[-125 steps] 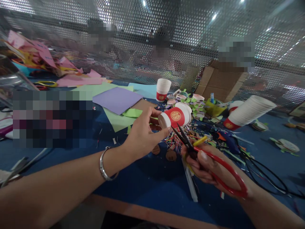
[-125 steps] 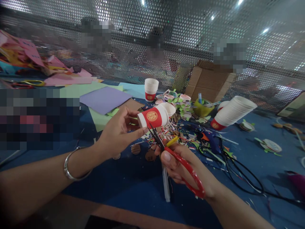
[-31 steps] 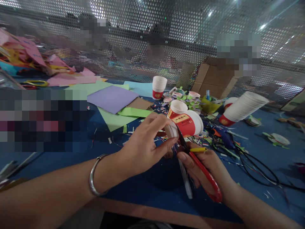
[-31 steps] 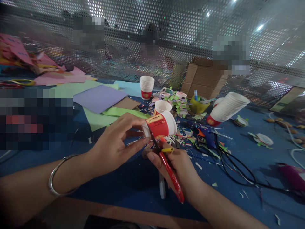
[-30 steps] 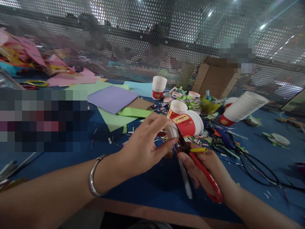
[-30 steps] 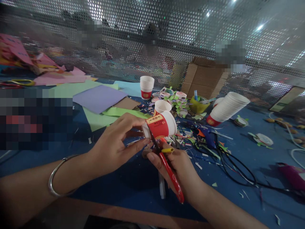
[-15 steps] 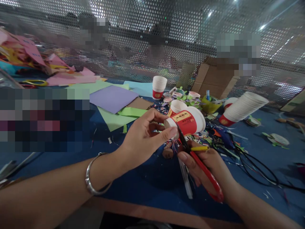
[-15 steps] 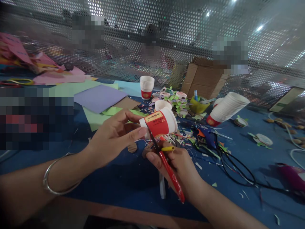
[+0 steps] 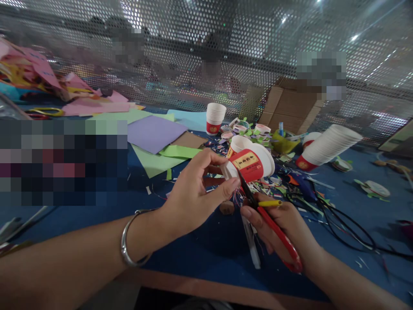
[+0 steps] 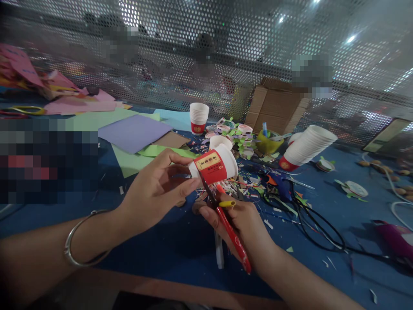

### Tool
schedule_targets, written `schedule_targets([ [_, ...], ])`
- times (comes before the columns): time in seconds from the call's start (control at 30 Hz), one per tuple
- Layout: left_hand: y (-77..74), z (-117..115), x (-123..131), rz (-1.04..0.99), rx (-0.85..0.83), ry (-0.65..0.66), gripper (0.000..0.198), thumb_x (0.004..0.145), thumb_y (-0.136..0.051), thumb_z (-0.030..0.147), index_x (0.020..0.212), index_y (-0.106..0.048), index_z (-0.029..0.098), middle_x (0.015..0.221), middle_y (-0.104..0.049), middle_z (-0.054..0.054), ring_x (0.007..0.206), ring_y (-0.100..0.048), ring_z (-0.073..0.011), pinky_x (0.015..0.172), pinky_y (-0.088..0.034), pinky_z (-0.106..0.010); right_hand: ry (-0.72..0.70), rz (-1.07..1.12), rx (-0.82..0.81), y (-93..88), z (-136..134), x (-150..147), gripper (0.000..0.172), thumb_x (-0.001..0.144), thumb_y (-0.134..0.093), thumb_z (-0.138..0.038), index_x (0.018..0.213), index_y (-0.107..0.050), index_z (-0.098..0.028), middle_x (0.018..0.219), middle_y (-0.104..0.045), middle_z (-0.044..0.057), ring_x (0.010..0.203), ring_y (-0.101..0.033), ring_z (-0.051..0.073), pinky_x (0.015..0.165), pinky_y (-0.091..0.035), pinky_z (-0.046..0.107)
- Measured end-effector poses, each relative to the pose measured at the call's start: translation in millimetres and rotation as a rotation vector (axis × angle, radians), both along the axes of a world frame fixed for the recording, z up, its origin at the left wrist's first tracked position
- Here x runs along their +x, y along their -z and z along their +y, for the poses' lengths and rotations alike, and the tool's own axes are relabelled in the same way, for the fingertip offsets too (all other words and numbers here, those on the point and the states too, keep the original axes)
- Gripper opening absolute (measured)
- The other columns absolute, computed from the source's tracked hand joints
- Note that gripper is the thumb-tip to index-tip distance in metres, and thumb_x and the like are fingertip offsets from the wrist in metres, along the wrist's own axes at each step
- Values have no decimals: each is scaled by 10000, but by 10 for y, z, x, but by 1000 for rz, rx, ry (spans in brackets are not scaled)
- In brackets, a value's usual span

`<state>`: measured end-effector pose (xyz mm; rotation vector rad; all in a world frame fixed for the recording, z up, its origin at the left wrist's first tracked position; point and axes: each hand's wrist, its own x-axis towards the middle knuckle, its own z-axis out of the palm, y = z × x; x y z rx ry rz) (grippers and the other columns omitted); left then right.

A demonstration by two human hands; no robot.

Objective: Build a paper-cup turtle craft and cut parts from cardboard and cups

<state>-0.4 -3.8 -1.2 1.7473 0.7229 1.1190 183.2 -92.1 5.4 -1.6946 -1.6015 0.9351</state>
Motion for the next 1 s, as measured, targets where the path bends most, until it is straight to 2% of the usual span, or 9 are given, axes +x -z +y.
schedule_targets([
  [0.07, 35, 7, -11, 8, 149, -32, 255, 881, -711, 294, 1069, -557, 215, 1087, -617, -73, 1026, -645, -208, 894, -591, -386, 10, -10, 15, 7, -6, -1, 323, 894, -620, -561, 850, -666, -245, 396, -490, -60, 328, -528, 159, 305, -361, 235],
  [0.17, 60, 11, -29, 6, 332, -74, 280, 882, -701, 237, 1125, -560, 228, 1159, -565, -85, 1110, -607, -229, 936, -581, -411, -26, -9, 30, 29, -6, 9, 306, 893, -626, -548, 890, -670, -246, 416, -513, -60, 311, -506, 153, 305, -372, 241],
  [0.4, 10, 21, -67, 217, 540, -83, 266, 895, -672, 187, 1147, -588, 191, 1144, -578, -107, 1141, -561, -226, 954, -567, -428, -17, 26, 29, 51, 1, 10, 315, 899, -622, -558, 826, -664, -255, 391, -470, -67, 297, -482, 143, 293, -348, 236],
  [0.47, 7, 16, -54, 172, 467, -62, 288, 884, -695, 214, 1154, -595, 192, 1148, -585, -105, 1137, -577, -230, 961, -567, -433, -16, 24, 33, 40, -1, 9, 324, 903, -613, -568, 853, -669, -252, 394, -472, -70, 291, -466, 138, 297, -356, 235],
  [0.57, -2, 0, -7, 3, 164, -6, 419, 854, -745, 293, 1216, -550, 209, 1222, -596, -112, 1114, -622, -229, 919, -593, -409, -4, 9, 57, 18, 1, 10, 332, 900, -615, -572, 882, -668, -245, 418, -497, -67, 296, -462, 128, 303, -363, 229],
  [0.67, -33, 4, 47, -122, -177, 17, 485, 804, -795, 371, 1163, -521, 196, 1173, -636, -103, 953, -673, -190, 741, -621, -324, -24, 7, 62, -1, 11, 12, 339, 902, -613, -574, 883, -670, -240, 425, -497, -63, 302, -464, 125, 303, -355, 226],
  [0.73, -59, 19, 65, -143, -305, 26, 460, 771, -820, 394, 1062, -534, 183, 1050, -662, -67, 830, -673, -156, 626, -596, -265, -38, 17, 50, -7, 20, 15, 345, 908, -605, -575, 885, -670, -237, 413, -483, -65, 298, -452, 122, 297, -345, 221],
  [0.83, -85, 32, 55, -144, -312, 41, 412, 754, -835, 384, 963, -546, 178, 942, -667, -33, 768, -661, -137, 570, -566, -231, -41, 33, 27, 8, 30, 29, 348, 908, -606, -573, 910, -669, -231, 416, -477, -67, 300, -448, 118, 295, -337, 213],
  [1.0, -45, -32, -2, -80, -99, 26, 314, 828, -779, 322, 1009, -549, 207, 1004, -657, -44, 889, -669, -169, 719, -614, -297, -94, 52, 47, 93, 27, 66, 330, 905, -616, -554, 921, -660, -228, 457, -469, -65, 311, -429, 102, 296, -340, 201],
])
